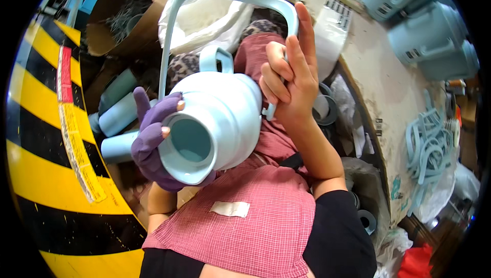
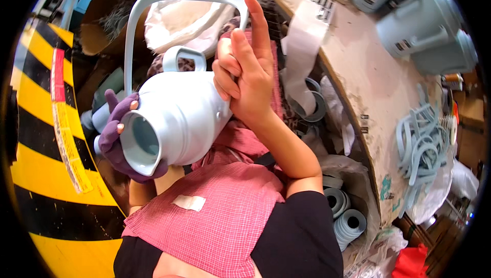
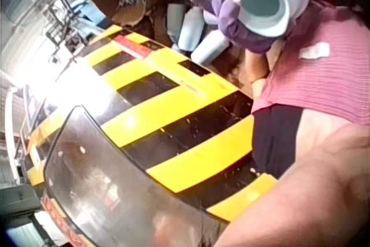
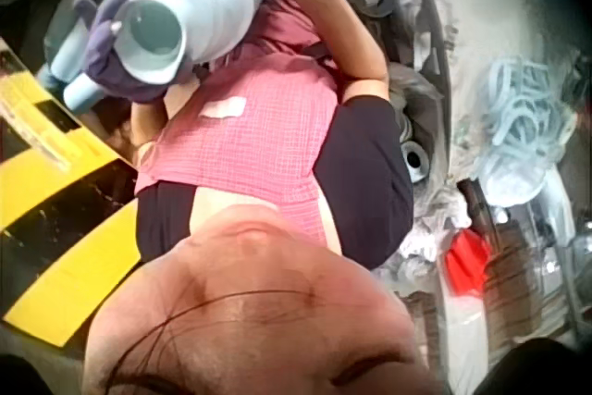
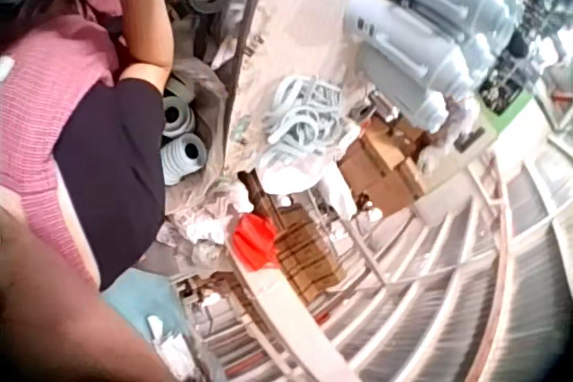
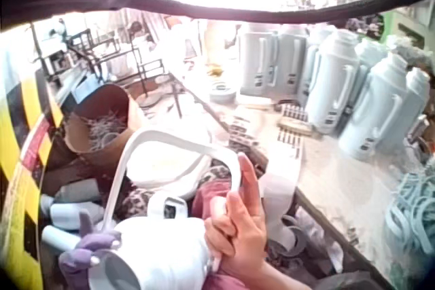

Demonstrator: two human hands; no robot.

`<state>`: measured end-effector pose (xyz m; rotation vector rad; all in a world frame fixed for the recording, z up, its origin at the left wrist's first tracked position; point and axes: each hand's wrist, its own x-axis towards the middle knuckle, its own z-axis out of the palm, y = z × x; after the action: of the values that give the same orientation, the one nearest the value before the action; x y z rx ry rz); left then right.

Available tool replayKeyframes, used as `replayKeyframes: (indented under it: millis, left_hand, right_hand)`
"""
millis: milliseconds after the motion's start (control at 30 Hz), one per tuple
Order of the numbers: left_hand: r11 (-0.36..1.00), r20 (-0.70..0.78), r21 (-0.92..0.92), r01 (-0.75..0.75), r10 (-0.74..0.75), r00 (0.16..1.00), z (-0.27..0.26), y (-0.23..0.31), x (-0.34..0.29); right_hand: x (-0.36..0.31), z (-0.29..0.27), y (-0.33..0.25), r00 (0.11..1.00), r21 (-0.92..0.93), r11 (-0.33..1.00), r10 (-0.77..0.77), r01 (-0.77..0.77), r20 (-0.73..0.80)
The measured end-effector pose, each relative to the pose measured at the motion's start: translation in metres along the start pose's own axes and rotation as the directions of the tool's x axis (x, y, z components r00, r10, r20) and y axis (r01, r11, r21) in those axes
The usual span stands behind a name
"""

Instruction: The person picks up a blue thermos, checks the rim and interior by hand, peels a label from a strip and applies it to the side of the container, and handles a plastic lid.

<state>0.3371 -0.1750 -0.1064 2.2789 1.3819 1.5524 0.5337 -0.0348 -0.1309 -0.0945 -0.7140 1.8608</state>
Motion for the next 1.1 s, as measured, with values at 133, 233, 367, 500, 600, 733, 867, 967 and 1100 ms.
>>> replayKeyframes:
  millis: [133, 233, 367, 500, 600, 733, 867, 967, 1100]
  left_hand:
    - [0.998, -0.005, 0.041, 0.048, -0.047, 0.999, -0.01, -0.001, -0.009]
    - [0.985, -0.06, -0.006, 0.173, -0.173, 0.983, -0.003, 0.005, -0.001]
    - [0.966, -0.36, -0.229, -0.121, 0.032, 0.932, 0.023, -0.005, -0.02]
    - [0.572, -0.259, -0.787, 0.233, -0.649, 0.715, -0.01, -0.006, -0.014]
    - [0.083, 0.525, -0.692, 0.717, -0.623, 0.579, -0.023, -0.02, 0.008]
    - [-0.052, 0.439, -0.871, 0.489, -0.531, 0.724, 0.003, -0.038, -0.006]
    - [-0.003, 0.479, -0.827, 0.562, -0.526, 0.702, -0.004, -0.045, -0.012]
    - [0.069, 0.414, -0.854, 0.516, -0.511, 0.753, 0.001, -0.053, -0.014]
    - [0.016, 0.501, -0.772, 0.636, -0.6, 0.623, 0.006, -0.053, -0.014]
  right_hand:
    - [-0.005, 0.004, 0.012, 1.0, -0.014, 1.0, -0.026, 0.026, 0.016]
    - [-0.01, -0.003, 0.03, 0.994, -0.124, 0.986, -0.108, 0.109, 0.013]
    - [-0.013, -0.002, 0.04, 0.99, -0.342, 0.935, -0.124, 0.092, -0.072]
    - [-0.035, -0.007, 0.03, 0.995, -0.428, 0.9, 0.043, -0.079, -0.095]
    - [-0.047, 0.009, 0.028, 0.987, -0.525, 0.847, -0.007, -0.08, -0.162]
    - [-0.052, -0.014, 0.015, 0.985, -0.525, 0.846, -0.001, -0.092, -0.174]
    - [-0.05, -0.005, 0.021, 0.985, -0.588, 0.801, 0.008, -0.109, -0.172]
    - [-0.047, -0.002, 0.024, 0.986, -0.638, 0.763, -0.004, -0.105, -0.167]
    - [-0.047, -0.003, 0.026, 0.987, -0.665, 0.737, 0.016, -0.12, -0.16]
